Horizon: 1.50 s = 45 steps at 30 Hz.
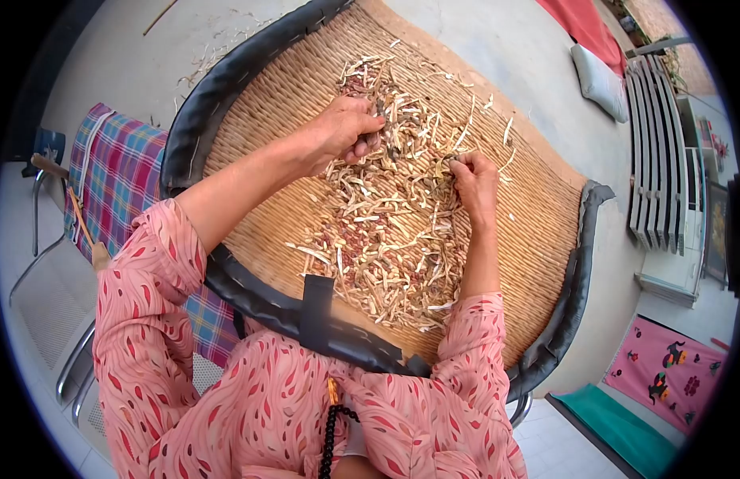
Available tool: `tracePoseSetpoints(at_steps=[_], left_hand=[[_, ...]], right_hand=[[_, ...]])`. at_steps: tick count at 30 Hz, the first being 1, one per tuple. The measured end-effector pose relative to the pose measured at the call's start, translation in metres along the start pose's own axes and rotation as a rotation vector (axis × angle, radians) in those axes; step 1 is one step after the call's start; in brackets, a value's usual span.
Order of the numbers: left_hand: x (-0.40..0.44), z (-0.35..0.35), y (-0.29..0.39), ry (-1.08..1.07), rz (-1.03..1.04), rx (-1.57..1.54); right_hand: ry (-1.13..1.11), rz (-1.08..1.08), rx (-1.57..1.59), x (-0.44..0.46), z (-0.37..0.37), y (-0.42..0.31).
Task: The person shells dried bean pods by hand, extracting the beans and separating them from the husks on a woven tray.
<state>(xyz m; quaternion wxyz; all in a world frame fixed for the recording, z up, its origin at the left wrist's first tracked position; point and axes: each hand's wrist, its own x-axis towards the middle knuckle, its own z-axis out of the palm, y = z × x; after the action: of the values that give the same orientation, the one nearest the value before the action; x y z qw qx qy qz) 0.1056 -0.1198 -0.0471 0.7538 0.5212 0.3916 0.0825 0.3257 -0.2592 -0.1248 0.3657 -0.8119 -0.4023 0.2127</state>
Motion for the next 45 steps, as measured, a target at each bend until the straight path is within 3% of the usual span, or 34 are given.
tracePoseSetpoints(at_steps=[3,8,11,19,25,34,45], left_hand=[[0.0,0.003,-0.002,-0.019,-0.019,0.02],[0.0,0.006,-0.004,-0.089,-0.012,0.066],[-0.002,0.006,-0.004,-0.122,-0.006,0.059],[-0.008,0.006,0.0,-0.176,0.021,0.03],[-0.007,0.0,0.001,-0.195,0.041,-0.055],[-0.007,0.001,0.001,-0.246,0.054,-0.171],[-0.006,0.0,0.004,-0.201,0.045,-0.118]], right_hand=[[-0.148,0.165,0.575,-0.005,-0.013,-0.035],[-0.189,0.044,0.728,-0.018,-0.004,-0.08],[-0.237,-0.029,0.764,-0.027,0.008,-0.095],[-0.126,-0.256,0.448,-0.039,0.031,-0.096],[-0.208,-0.057,0.762,-0.043,0.029,-0.11],[-0.121,-0.192,0.535,-0.042,0.023,-0.105],[-0.154,-0.111,0.719,-0.043,0.023,-0.106]])
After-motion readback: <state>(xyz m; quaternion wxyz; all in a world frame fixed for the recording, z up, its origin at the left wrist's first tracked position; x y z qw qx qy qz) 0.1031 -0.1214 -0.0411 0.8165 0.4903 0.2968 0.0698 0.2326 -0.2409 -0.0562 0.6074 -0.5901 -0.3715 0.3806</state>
